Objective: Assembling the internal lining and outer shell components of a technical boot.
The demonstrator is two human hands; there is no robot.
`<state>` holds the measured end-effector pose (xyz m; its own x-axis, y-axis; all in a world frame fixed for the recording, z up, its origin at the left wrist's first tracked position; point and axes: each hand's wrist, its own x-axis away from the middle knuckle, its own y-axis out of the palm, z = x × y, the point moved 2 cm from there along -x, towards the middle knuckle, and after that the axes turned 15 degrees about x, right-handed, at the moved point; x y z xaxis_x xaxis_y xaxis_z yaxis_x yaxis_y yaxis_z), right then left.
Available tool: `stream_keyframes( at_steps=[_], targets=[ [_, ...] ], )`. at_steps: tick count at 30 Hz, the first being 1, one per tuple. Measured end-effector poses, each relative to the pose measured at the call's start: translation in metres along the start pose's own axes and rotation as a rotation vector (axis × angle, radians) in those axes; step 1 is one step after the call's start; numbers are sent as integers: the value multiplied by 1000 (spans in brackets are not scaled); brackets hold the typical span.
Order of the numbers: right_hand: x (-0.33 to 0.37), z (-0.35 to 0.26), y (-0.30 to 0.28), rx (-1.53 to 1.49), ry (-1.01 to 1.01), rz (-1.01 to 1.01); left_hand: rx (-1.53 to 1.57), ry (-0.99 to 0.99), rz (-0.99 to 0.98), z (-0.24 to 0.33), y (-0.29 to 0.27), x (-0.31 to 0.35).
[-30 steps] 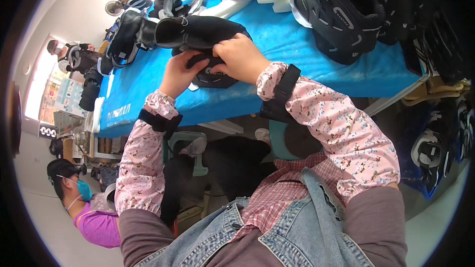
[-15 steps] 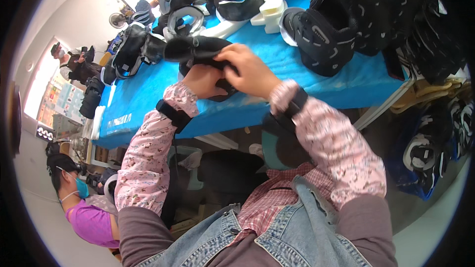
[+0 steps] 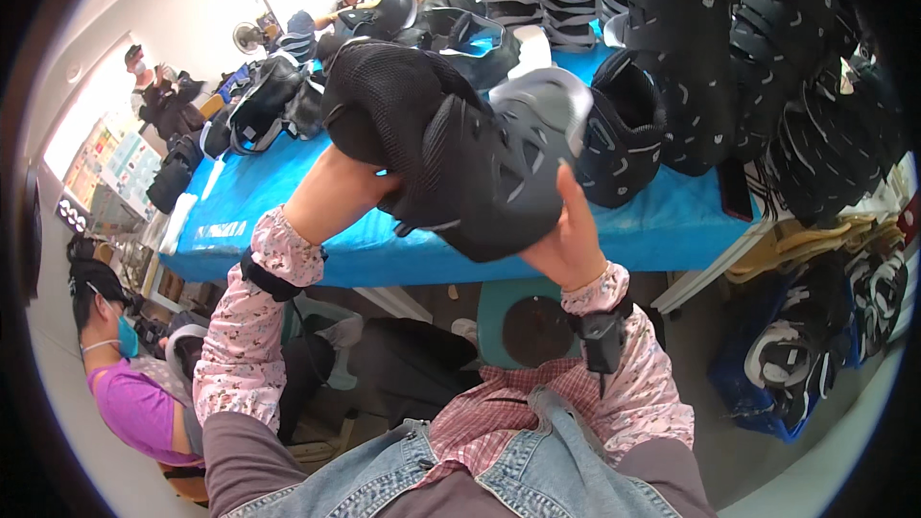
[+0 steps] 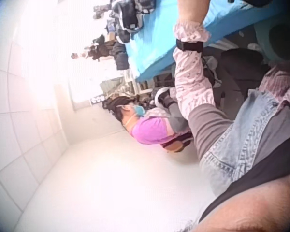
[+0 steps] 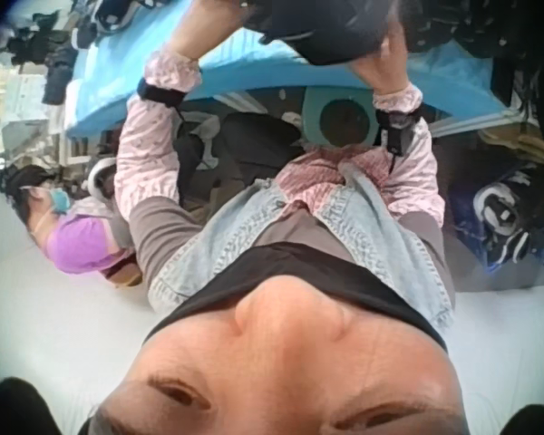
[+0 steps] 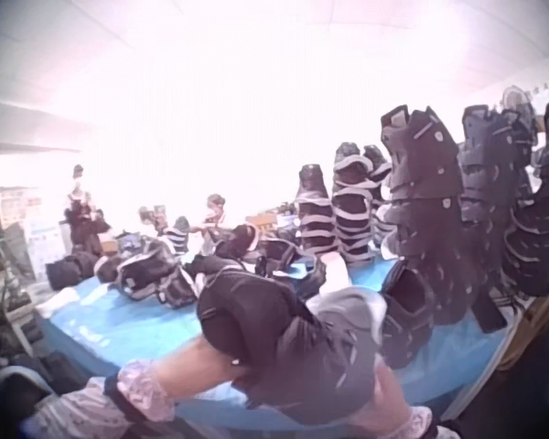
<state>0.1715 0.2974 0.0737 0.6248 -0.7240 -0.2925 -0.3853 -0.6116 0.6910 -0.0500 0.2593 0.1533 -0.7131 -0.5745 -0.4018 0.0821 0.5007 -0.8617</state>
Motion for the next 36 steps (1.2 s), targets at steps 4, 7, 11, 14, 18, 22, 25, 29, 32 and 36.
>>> stream_keyframes(
  at_steps=[4, 7, 11, 14, 18, 22, 25, 29, 32, 36],
  targets=[
    [-4, -5, 1, 246, 51, 59, 118, -198, -42, 3, -8, 0],
    [-2, -4, -7, 207, -31, 93, 637, -379, -70, 16, -48, -4],
    [-1, 5, -6, -23, -40, 81, 1413, -569, 301, 10, -69, -9],
    [0, 4, 2, -201, -46, -90, 1572, -692, 376, 6, -39, -26],
    [0, 12, 2, -329, -96, -313, 1533, -718, 440, 7, -7, -30],
    [4, 11, 5, -385, -32, -128, 2099, -849, 494, 27, -25, -50],
    [11, 6, 5, -417, -84, -139, 2127, -569, 421, 30, -28, -57],
    [16, -9, 4, -217, -146, -176, 1455, -449, 601, 0, -20, -67],
    [7, -14, -12, -139, -192, -95, 676, -430, 590, -7, -26, -80],
    [-4, -18, -8, -295, -211, -155, 477, -505, 342, -19, -19, -90]
  ],
)
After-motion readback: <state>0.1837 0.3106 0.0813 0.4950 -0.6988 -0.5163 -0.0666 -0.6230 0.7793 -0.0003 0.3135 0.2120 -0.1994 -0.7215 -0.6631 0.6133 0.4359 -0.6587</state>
